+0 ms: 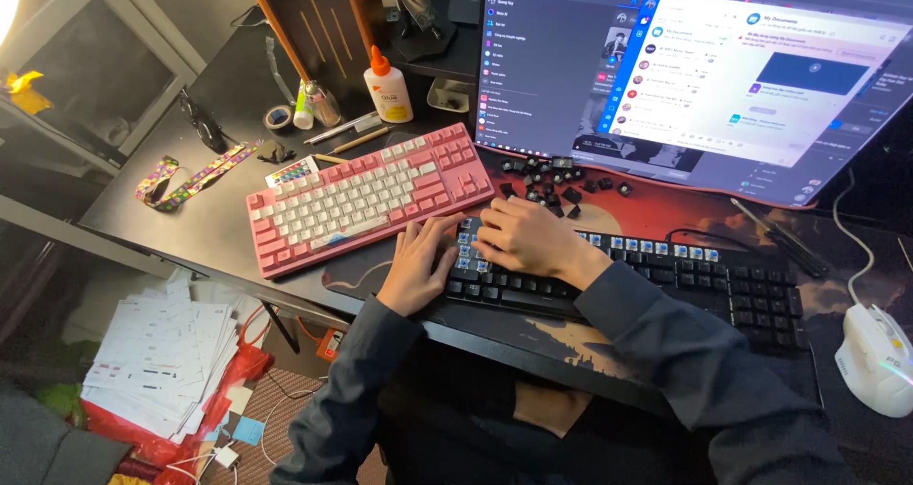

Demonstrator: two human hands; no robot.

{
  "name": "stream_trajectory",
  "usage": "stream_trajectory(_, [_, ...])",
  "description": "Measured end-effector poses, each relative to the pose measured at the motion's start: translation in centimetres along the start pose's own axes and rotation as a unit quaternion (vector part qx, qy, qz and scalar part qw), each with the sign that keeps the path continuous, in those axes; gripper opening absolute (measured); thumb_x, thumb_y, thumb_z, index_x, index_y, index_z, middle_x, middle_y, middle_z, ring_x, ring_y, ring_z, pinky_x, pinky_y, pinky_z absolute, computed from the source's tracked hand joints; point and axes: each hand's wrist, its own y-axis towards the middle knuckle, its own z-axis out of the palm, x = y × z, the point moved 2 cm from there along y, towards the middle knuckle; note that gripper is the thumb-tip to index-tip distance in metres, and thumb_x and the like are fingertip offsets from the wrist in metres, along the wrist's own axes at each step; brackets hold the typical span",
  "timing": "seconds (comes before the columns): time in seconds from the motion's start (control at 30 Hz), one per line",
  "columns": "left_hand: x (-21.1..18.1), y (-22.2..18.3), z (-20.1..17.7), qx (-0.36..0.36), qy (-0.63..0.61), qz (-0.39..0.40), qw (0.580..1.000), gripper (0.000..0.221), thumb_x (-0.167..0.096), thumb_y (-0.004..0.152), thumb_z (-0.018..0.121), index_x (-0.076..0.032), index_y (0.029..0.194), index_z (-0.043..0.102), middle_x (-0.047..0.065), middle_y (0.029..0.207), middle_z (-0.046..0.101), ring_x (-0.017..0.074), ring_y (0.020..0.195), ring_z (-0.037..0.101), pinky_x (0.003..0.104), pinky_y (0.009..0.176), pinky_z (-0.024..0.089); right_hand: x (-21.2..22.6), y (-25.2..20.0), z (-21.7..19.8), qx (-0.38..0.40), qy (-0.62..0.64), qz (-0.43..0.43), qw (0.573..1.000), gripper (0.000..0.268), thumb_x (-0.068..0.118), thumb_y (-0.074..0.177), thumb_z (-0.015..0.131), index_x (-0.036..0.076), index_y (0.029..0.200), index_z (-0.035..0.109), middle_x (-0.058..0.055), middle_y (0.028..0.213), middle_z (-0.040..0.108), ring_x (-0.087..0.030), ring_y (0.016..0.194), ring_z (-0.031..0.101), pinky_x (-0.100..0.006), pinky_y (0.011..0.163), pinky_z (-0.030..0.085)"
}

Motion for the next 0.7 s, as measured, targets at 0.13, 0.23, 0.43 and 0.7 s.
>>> stream_trajectory(0.13, [0.1,0.1,0.0,0.004,0.004,-0.002,1.000,0.063,-0.016,0.117,0.071,-0.019,0.178,0.059,0.006,0.127,0.074,0.0258,0.109,0.054,0.044,0.106,0.044,-0.4,0.1,0.9,-0.020,0.009,-0.031,0.999,0.043,0.040,0.124,0.065,0.015,0.089,0.068,0.000,0.084,0.055,-0.023,0.082,0.059,-0.037,0.077,0.055])
stream_trajectory(0.23, [0.2,0.0,0.1,0.006,0.001,-0.005,1.000,0.063,-0.016,0.117,0.070,-0.020,0.179,0.058,0.005,0.127,0.073,0.0251,0.109,0.053,0.043,0.106,0.043,-0.2,0.2,0.9,-0.018,0.034,-0.032,0.999,0.043,0.039,0.124,0.065,0.014,0.089,0.068,-0.001,0.083,0.054,-0.024,0.080,0.059,-0.038,0.078,0.055])
stream_trajectory(0.43, [-0.2,0.0,-0.1,0.007,0.003,-0.007,1.000,0.063,-0.016,0.117,0.069,-0.019,0.179,0.058,0.005,0.125,0.073,0.0257,0.109,0.053,0.044,0.105,0.043,0.1,1.0,0.4,-0.023,-0.004,-0.040,0.999,0.039,0.039,0.120,0.065,0.014,0.091,0.067,-0.006,0.088,0.064,-0.029,0.090,0.065,-0.042,0.090,0.055])
stream_trajectory(0.7, [-0.4,0.0,-0.3,0.016,0.004,-0.010,1.000,0.065,-0.014,0.117,0.069,-0.019,0.181,0.056,0.005,0.125,0.073,0.0263,0.108,0.053,0.044,0.106,0.042,0.3,1.3,0.5,-0.036,-0.022,-0.047,0.998,0.032,0.034,0.114,0.066,0.012,0.091,0.067,-0.008,0.089,0.068,-0.030,0.091,0.065,-0.043,0.093,0.053])
